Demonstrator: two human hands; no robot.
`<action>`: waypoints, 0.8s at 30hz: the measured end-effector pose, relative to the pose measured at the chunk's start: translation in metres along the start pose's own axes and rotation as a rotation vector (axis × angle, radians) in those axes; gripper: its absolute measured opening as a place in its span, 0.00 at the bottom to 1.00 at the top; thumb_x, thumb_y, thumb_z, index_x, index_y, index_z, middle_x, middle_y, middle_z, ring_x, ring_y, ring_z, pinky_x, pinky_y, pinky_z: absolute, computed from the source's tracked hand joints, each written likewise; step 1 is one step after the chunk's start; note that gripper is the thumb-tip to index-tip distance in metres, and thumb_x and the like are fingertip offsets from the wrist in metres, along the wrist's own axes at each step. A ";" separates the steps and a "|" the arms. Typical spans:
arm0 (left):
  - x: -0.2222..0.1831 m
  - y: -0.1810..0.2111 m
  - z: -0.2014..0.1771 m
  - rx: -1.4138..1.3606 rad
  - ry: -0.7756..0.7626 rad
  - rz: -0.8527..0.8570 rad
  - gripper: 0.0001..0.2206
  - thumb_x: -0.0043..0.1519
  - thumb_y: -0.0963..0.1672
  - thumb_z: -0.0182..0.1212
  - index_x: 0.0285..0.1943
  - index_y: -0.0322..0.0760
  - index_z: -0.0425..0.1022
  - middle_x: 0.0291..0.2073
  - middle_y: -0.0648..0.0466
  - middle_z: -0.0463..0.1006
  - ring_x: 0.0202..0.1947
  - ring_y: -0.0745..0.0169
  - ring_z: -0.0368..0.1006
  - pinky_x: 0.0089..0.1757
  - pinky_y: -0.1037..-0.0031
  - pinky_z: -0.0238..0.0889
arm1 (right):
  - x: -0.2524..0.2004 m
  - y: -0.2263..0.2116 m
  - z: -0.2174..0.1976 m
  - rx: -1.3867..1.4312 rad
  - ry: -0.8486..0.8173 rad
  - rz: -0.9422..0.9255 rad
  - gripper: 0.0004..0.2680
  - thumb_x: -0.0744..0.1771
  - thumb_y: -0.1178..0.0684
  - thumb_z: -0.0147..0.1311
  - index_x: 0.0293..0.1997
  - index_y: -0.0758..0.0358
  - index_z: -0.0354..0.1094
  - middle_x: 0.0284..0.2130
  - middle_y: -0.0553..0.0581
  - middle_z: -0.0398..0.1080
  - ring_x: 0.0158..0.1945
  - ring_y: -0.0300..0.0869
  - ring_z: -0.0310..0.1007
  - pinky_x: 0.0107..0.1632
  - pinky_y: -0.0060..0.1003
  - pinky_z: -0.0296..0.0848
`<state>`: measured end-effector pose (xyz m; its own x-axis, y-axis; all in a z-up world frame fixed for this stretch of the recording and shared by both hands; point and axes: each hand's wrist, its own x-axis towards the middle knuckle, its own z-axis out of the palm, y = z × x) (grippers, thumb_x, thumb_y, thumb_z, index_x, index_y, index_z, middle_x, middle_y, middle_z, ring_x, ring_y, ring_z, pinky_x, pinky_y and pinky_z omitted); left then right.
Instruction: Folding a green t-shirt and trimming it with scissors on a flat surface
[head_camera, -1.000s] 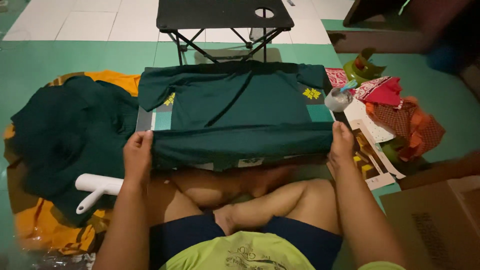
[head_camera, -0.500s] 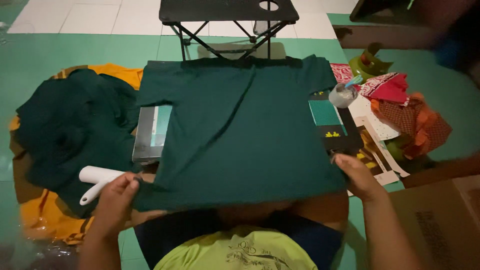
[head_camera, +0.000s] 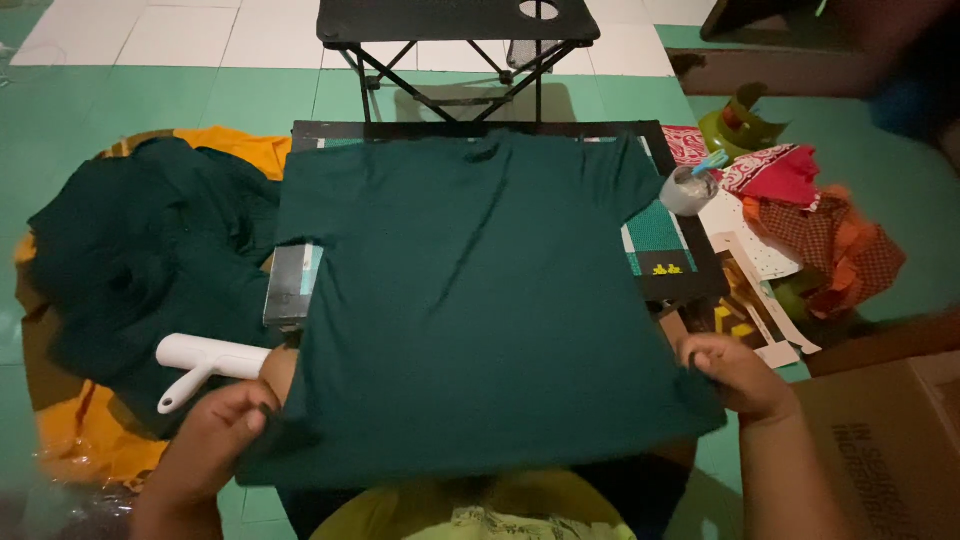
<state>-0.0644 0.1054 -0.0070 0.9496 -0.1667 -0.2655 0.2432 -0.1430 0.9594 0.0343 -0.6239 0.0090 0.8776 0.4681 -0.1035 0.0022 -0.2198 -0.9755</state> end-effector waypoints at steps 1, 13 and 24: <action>0.003 0.033 0.016 0.000 0.000 0.002 0.12 0.63 0.47 0.57 0.34 0.36 0.79 0.28 0.46 0.78 0.27 0.51 0.74 0.34 0.57 0.68 | 0.005 -0.006 0.003 -0.001 0.001 -0.001 0.16 0.67 0.37 0.53 0.28 0.60 0.69 0.26 0.55 0.66 0.27 0.42 0.63 0.31 0.38 0.58; 0.220 0.045 -0.007 0.278 0.782 0.408 0.08 0.79 0.46 0.53 0.54 0.37 0.76 0.39 0.47 0.76 0.34 0.52 0.71 0.42 0.63 0.66 | 0.203 0.005 0.000 0.158 0.815 -0.244 0.04 0.73 0.53 0.53 0.50 0.59 0.69 0.31 0.49 0.69 0.35 0.34 0.72 0.42 0.29 0.71; 0.367 0.074 -0.026 0.550 0.925 0.550 0.08 0.69 0.43 0.68 0.43 0.30 0.81 0.28 0.38 0.78 0.34 0.29 0.76 0.34 0.50 0.63 | 0.349 0.009 -0.052 0.049 0.983 -0.304 0.04 0.72 0.55 0.51 0.39 0.55 0.67 0.21 0.42 0.59 0.23 0.29 0.58 0.27 0.24 0.55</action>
<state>0.3070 0.0595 -0.0311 0.7367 0.3940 0.5496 -0.1408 -0.7056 0.6945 0.3654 -0.5074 -0.0262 0.8475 -0.4141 0.3320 0.2896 -0.1633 -0.9431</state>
